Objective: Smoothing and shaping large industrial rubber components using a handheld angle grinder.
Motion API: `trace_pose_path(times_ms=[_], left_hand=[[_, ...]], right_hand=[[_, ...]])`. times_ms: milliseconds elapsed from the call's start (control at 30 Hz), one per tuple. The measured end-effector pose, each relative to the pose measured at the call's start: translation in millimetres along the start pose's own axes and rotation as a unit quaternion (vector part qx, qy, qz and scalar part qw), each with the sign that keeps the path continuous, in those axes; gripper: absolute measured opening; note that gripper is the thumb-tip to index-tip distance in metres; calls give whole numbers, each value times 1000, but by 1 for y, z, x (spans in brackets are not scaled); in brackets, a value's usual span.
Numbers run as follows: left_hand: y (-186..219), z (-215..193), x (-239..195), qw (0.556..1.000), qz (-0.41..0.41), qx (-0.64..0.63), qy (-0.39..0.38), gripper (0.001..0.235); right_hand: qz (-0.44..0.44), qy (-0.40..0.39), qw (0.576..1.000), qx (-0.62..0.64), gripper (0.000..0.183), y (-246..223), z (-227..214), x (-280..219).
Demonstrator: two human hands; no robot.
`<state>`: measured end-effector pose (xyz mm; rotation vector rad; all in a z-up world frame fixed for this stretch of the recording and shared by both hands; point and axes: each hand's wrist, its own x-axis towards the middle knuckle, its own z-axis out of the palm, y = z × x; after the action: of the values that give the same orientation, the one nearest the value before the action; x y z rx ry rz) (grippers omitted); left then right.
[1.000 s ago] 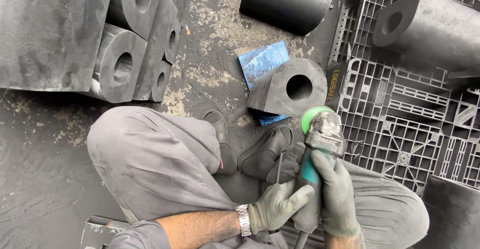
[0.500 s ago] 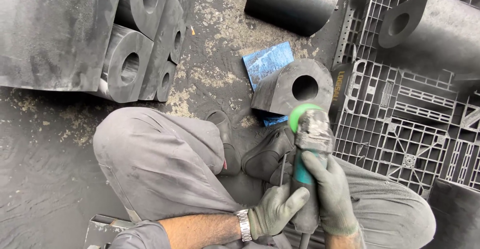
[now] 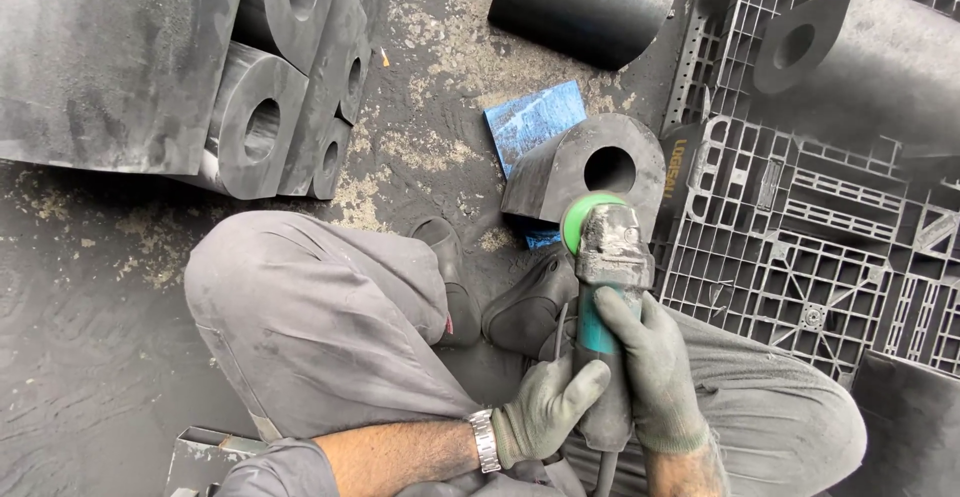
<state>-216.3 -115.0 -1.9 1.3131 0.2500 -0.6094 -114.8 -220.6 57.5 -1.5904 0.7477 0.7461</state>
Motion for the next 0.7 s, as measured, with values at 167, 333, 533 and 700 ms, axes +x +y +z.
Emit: trace_pose_path(times_ms=[167, 333, 533, 700], left_hand=[[-5, 5, 4, 999, 31, 0, -7, 57], [-12, 5, 3, 999, 23, -8, 24, 56], [-7, 2, 8, 999, 22, -25, 27, 54], [-4, -3, 12, 1000, 14, 2, 14, 54]], right_hand=[[-5, 18, 1000, 20, 39, 6, -11, 0], [-10, 10, 1000, -4, 38, -4, 7, 3], [-15, -10, 1000, 1, 37, 1, -4, 10], [-27, -8, 1000, 14, 37, 3, -3, 17]])
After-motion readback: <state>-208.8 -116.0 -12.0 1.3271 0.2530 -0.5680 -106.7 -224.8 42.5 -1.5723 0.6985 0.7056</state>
